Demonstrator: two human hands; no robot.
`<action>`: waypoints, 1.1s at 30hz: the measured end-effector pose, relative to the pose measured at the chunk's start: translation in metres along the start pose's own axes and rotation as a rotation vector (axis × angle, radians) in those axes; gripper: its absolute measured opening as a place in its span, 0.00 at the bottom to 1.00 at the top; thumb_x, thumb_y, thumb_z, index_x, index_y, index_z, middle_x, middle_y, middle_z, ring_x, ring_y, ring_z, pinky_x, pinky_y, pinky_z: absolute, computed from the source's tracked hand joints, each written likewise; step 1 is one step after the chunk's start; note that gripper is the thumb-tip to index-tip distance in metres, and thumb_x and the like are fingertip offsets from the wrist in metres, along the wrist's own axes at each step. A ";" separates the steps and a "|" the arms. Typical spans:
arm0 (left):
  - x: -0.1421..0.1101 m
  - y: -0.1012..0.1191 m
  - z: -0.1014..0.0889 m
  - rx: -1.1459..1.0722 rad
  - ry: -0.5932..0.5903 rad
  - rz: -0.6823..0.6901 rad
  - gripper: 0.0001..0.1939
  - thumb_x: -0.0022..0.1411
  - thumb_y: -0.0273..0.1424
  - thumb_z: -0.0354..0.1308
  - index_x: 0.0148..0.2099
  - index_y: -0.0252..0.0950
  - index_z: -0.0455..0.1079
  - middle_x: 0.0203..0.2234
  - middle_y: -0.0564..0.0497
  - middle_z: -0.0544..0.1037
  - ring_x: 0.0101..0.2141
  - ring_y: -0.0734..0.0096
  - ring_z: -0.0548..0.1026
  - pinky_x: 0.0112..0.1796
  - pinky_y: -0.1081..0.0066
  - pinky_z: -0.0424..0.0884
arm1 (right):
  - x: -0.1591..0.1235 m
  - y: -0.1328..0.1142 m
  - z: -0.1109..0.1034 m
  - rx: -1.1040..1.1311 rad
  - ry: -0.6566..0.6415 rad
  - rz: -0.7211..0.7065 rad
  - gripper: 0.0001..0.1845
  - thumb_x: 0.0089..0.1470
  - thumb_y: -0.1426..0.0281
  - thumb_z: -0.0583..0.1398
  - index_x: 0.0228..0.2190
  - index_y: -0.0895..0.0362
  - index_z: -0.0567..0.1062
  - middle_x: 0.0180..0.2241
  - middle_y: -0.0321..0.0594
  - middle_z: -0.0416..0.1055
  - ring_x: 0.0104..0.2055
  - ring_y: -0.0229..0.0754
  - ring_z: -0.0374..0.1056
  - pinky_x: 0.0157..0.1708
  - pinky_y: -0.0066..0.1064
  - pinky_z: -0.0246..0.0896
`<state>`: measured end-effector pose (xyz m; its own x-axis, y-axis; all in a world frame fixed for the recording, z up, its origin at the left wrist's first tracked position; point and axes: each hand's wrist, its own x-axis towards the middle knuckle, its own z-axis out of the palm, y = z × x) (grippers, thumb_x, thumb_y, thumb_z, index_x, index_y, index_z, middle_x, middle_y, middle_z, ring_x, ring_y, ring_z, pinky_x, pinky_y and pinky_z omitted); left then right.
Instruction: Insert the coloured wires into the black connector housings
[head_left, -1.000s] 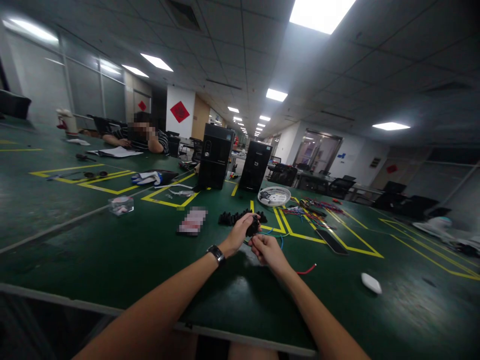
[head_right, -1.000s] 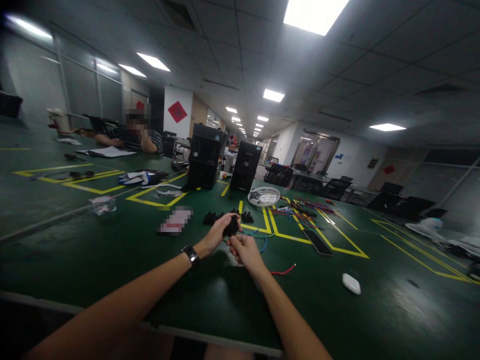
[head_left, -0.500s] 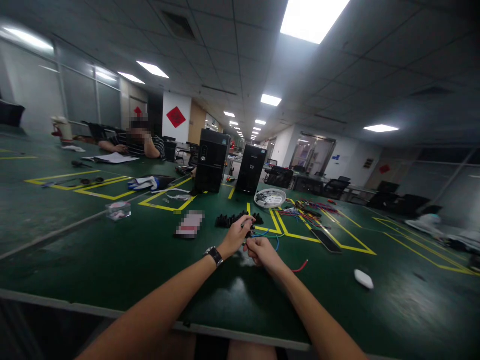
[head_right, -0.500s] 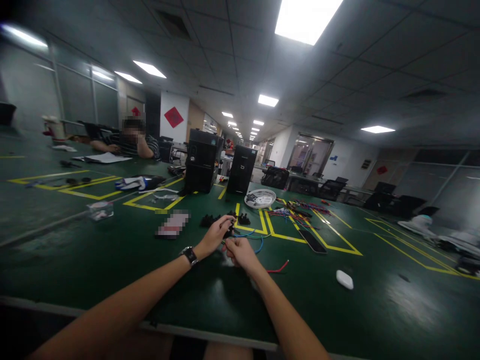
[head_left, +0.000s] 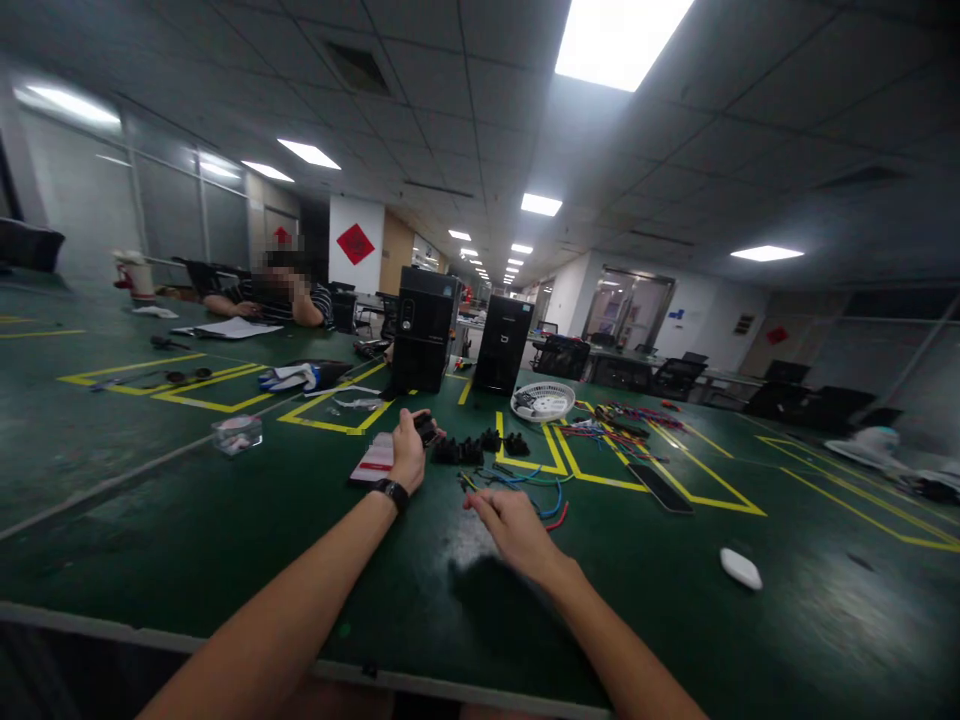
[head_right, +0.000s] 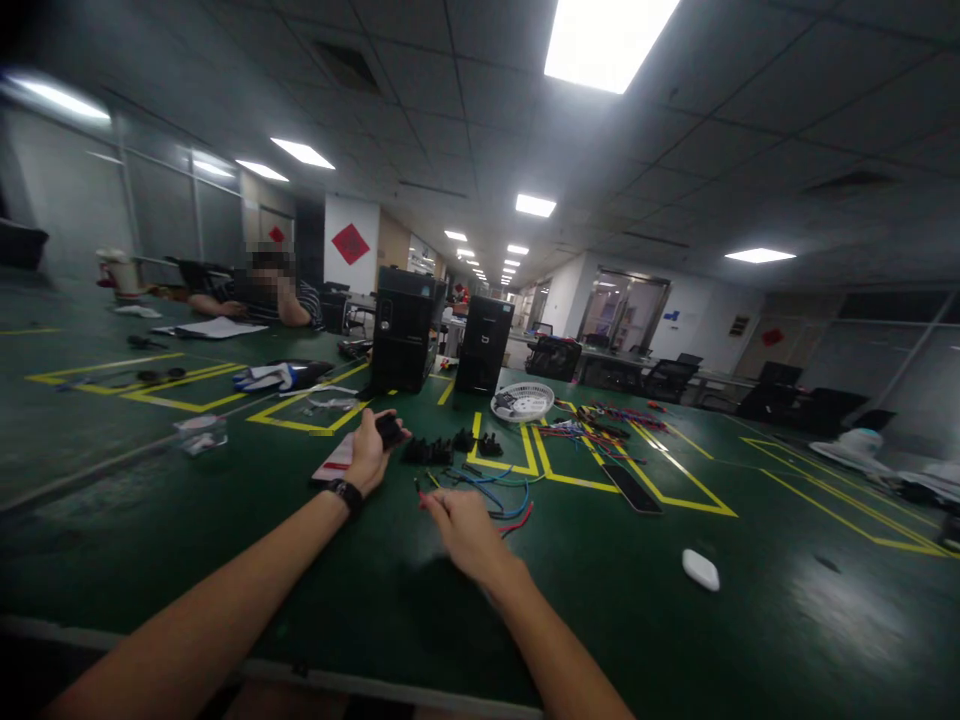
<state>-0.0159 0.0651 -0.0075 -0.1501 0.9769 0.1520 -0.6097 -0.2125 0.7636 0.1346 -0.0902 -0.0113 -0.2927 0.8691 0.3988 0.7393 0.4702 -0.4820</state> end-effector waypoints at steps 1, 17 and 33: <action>-0.006 -0.001 0.004 -0.019 -0.036 -0.050 0.23 0.63 0.48 0.44 0.40 0.32 0.66 0.22 0.53 0.72 0.19 0.75 0.72 0.25 0.74 0.69 | 0.001 0.002 0.001 -0.051 0.015 -0.029 0.16 0.62 0.62 0.51 0.39 0.54 0.76 0.32 0.40 0.71 0.37 0.43 0.68 0.39 0.32 0.60; -0.047 -0.025 0.015 0.958 -0.599 0.380 0.20 0.65 0.39 0.48 0.58 0.43 0.62 0.54 0.44 0.66 0.55 0.58 0.63 0.53 0.53 0.58 | 0.039 0.111 -0.059 -0.372 0.223 0.134 0.30 0.47 0.69 0.64 0.53 0.55 0.66 0.51 0.48 0.66 0.55 0.52 0.60 0.56 0.44 0.52; -0.005 -0.053 -0.018 1.565 -0.628 0.523 0.21 0.68 0.38 0.40 0.50 0.36 0.70 0.55 0.42 0.67 0.61 0.53 0.54 0.57 0.51 0.55 | 0.103 0.205 -0.054 -0.544 -0.138 0.376 0.45 0.45 0.72 0.62 0.63 0.59 0.53 0.62 0.57 0.52 0.61 0.56 0.53 0.57 0.43 0.48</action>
<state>0.0034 0.0708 -0.0599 0.4558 0.7598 0.4636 0.7052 -0.6261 0.3327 0.2893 0.0874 -0.0269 -0.0036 0.9872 0.1595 0.9955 0.0186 -0.0925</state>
